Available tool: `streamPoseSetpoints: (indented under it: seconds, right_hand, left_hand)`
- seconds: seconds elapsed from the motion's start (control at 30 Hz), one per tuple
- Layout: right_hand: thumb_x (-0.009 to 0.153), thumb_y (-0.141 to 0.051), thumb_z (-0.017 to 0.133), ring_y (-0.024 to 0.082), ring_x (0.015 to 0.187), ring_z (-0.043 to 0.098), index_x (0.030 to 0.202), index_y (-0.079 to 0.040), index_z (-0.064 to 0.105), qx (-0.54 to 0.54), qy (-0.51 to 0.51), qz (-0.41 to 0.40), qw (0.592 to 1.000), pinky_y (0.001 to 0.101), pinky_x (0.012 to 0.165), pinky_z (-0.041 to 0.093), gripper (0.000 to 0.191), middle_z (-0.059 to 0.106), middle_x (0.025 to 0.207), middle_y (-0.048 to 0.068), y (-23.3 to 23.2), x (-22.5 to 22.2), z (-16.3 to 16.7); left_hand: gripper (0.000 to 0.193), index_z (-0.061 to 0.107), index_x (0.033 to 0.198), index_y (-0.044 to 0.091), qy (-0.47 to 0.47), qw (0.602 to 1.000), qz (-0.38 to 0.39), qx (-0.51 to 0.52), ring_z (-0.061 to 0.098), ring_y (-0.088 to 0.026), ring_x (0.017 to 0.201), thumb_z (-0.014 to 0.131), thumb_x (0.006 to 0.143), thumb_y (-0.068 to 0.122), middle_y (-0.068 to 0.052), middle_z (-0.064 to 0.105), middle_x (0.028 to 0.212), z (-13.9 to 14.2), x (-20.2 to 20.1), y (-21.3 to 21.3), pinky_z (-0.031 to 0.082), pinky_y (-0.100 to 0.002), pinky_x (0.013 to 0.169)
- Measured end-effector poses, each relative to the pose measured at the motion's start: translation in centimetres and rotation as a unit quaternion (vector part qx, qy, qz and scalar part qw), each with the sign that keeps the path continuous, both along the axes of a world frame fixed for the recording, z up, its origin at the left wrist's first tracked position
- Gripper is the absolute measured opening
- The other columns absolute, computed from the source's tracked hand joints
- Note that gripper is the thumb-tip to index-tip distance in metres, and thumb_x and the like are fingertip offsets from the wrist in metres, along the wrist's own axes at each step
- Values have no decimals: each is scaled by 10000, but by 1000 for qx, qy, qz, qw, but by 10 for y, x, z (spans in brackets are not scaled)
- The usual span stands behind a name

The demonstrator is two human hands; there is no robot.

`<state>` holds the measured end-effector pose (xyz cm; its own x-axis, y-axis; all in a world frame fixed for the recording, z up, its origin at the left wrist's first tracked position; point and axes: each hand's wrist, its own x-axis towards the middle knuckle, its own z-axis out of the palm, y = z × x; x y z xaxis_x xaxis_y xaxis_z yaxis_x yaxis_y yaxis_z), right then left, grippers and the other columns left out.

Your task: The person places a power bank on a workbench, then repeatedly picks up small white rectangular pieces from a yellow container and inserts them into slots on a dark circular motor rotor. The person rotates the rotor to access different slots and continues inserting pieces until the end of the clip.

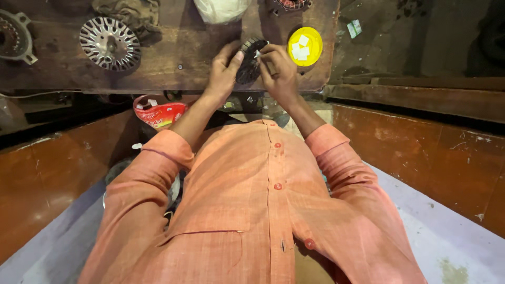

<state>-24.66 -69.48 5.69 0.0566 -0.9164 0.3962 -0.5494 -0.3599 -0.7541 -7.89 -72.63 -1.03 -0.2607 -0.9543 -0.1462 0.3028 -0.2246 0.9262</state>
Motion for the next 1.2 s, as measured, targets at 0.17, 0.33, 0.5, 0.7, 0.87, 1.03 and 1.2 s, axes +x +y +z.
streamPoseSetpoints:
  seconds: [0.17,0.33,0.5,0.7,0.87,1.03,1.2]
  right_hand:
    - [917,57,739,334,995,708,1004,13,638,13,40,25,999,386,851,564,140,682,1125,160,-1,2,-6]
    - [910,36,735,310,945,730,964,26,629,26,-5,-14,1000,365,811,570,119,696,1071,162,-7,8,-13]
    - [880,-29,769,232,753,695,893,22,685,140,-98,-150,974,317,685,555,99,701,905,125,-11,22,-22]
    - [916,-53,780,242,775,695,968,4,714,106,-17,-109,988,334,696,546,101,705,983,113,-2,23,-12]
    - [918,-57,783,308,1015,711,1100,-8,728,8,47,-63,997,370,867,572,195,692,1130,154,8,17,-1]
    - [949,-26,765,276,974,728,1095,-20,728,80,0,-76,994,348,833,578,151,719,1095,142,6,20,-4]
    - [944,-24,762,254,902,747,1118,-20,725,75,-28,-72,994,338,782,580,178,737,1031,132,3,11,-8]
  left_hand:
    - [304,630,1350,-2,-17,1000,-20,-5,624,-118,1121,569,1086,138,-57,703,1234,-11,2,0,512,-284,1014]
    - [311,633,1351,-10,-13,1000,-20,2,624,-117,1117,571,1087,141,-59,706,1231,-9,2,0,512,-281,1012]
    - [307,632,1348,-9,-8,1000,-16,-3,630,-117,1119,575,1085,139,-62,710,1230,-7,0,2,516,-283,1017]
    - [304,641,1335,-14,-4,1000,-20,-1,630,-120,1104,585,1079,138,-67,712,1216,-9,2,0,521,-287,1002]
    - [311,633,1341,-11,-14,1000,-14,-18,627,-124,1133,589,1082,155,-65,705,1243,-14,3,1,505,-287,1018]
    - [313,638,1343,-8,-10,1000,-26,-13,629,-121,1122,585,1093,174,-61,707,1224,-17,2,1,514,-286,1020]
    - [320,623,1350,-10,14,999,-29,-2,630,-130,1130,581,1090,171,-62,695,1233,-15,1,0,515,-296,1032]
